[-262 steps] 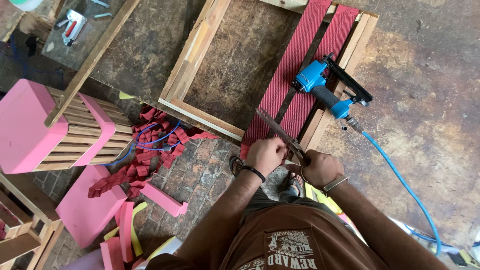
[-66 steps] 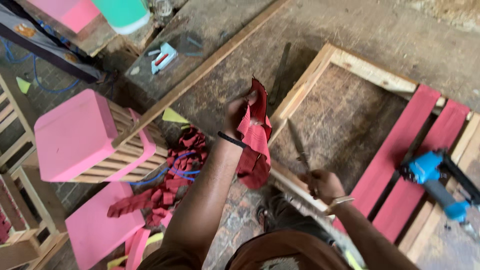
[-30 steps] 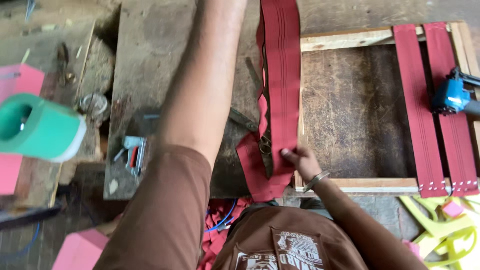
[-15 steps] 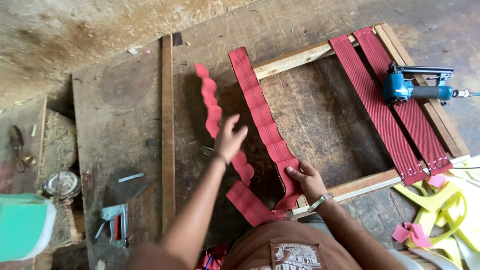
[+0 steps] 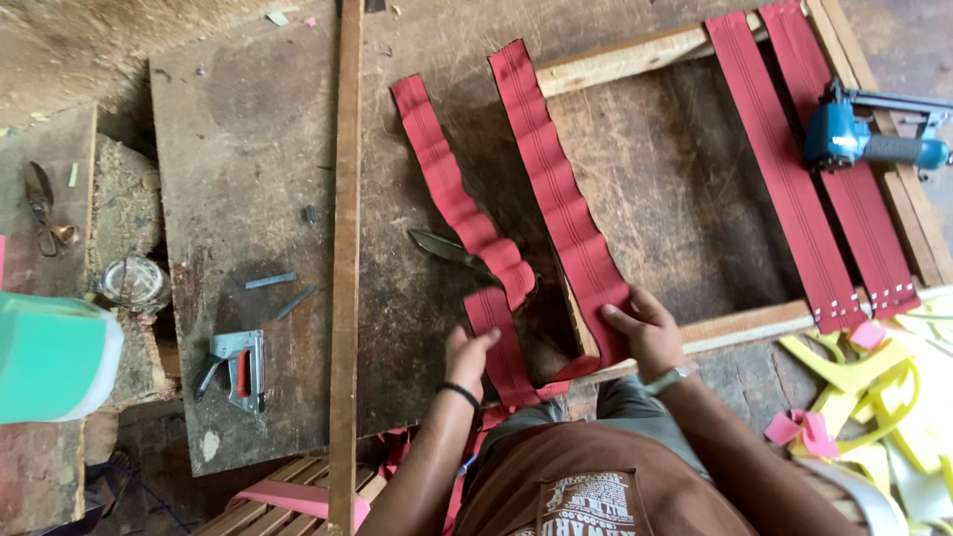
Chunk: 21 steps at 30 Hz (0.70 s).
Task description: The person attaches red webbing strips to a wooden frame using a pneumatic staple gun. They position each strip, staple it at both ends, and trim excess material with scissors. The process is repeated for multiple strips across the frame.
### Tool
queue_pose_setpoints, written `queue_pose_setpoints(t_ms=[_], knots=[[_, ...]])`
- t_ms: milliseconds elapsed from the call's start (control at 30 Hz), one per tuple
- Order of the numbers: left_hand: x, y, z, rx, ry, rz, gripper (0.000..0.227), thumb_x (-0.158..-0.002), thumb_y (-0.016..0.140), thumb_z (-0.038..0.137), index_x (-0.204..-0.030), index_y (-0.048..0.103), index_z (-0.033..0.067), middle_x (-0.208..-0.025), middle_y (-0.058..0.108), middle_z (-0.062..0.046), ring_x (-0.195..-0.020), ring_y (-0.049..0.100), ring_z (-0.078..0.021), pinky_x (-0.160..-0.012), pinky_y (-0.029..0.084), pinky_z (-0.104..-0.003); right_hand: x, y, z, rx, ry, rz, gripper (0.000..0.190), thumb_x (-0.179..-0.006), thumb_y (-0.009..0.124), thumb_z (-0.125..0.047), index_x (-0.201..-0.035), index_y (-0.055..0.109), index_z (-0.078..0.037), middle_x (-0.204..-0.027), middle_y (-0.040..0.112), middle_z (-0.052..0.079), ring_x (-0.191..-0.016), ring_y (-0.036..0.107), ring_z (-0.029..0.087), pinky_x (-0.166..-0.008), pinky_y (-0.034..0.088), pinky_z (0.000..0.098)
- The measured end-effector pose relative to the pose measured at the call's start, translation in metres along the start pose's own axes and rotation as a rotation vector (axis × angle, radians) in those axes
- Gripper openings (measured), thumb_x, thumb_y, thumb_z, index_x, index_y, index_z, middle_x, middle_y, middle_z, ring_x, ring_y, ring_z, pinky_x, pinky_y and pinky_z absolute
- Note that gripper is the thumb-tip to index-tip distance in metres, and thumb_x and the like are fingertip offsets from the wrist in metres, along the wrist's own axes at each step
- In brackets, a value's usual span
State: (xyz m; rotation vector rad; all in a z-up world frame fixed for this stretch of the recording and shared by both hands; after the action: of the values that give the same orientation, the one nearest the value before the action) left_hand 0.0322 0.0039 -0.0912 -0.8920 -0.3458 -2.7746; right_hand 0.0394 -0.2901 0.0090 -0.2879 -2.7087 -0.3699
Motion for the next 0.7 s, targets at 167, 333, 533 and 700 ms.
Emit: queue_pose_setpoints(t_ms=[167,333,533,700], knots=[[-0.04,-0.016,0.014,-0.014,0.147,0.11,0.028,-0.083,0.074,0.001,-0.11,0.067,0.0026,-0.108,0.075,-0.009,-0.093,0.07,-0.02,-0.085,0.056,-0.036,0.048,-0.096,-0.017,0.308,0.088,0.198,0.038,-0.086,0.075,-0.003,-0.124,0.071,-0.004,-0.107,0.071,0.006,-0.096,0.067,0.015,-0.084,0.054,0.0295],[-0.044,-0.018,0.02,-0.358,0.213,0.159,0.032,-0.076,0.077,-0.002,-0.107,0.068,0.0017,-0.105,0.076,-0.01,-0.096,0.072,-0.021,-0.087,0.055,-0.037,0.072,-0.186,-0.063,0.486,-0.063,0.317,0.031,-0.088,0.072,0.0,-0.119,0.071,0.003,-0.104,0.073,0.009,-0.092,0.067,0.018,-0.083,0.054,0.031],[-0.026,0.003,0.014,-0.214,0.249,0.209,0.05,-0.07,0.074,-0.008,-0.118,0.064,-0.0005,-0.113,0.073,-0.01,-0.103,0.07,-0.0242,-0.092,0.054,-0.038,0.058,-0.218,-0.068,0.055,-0.056,0.194,0.025,-0.093,0.068,0.003,-0.117,0.069,0.002,-0.108,0.072,0.005,-0.097,0.068,0.015,-0.088,0.055,0.029],[-0.007,0.013,0.034,0.011,0.207,0.23,0.053,-0.072,0.073,-0.013,-0.123,0.06,-0.0054,-0.117,0.071,-0.015,-0.107,0.069,-0.0301,-0.095,0.054,-0.041,0.027,-0.225,-0.101,-0.184,-0.278,0.106,0.021,-0.103,0.064,0.007,-0.121,0.065,-0.003,-0.118,0.07,0.004,-0.107,0.069,0.014,-0.1,0.056,0.0302]])
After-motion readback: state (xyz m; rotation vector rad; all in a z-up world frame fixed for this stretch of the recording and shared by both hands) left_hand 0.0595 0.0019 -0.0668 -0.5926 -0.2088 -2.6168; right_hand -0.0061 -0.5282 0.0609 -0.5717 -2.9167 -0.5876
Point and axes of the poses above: each hand's wrist, its own x-axis away from the middle knuckle, its own y-axis out of the palm, z = x × y, the point moved 6 cm from there along -x, towards the middle knuckle
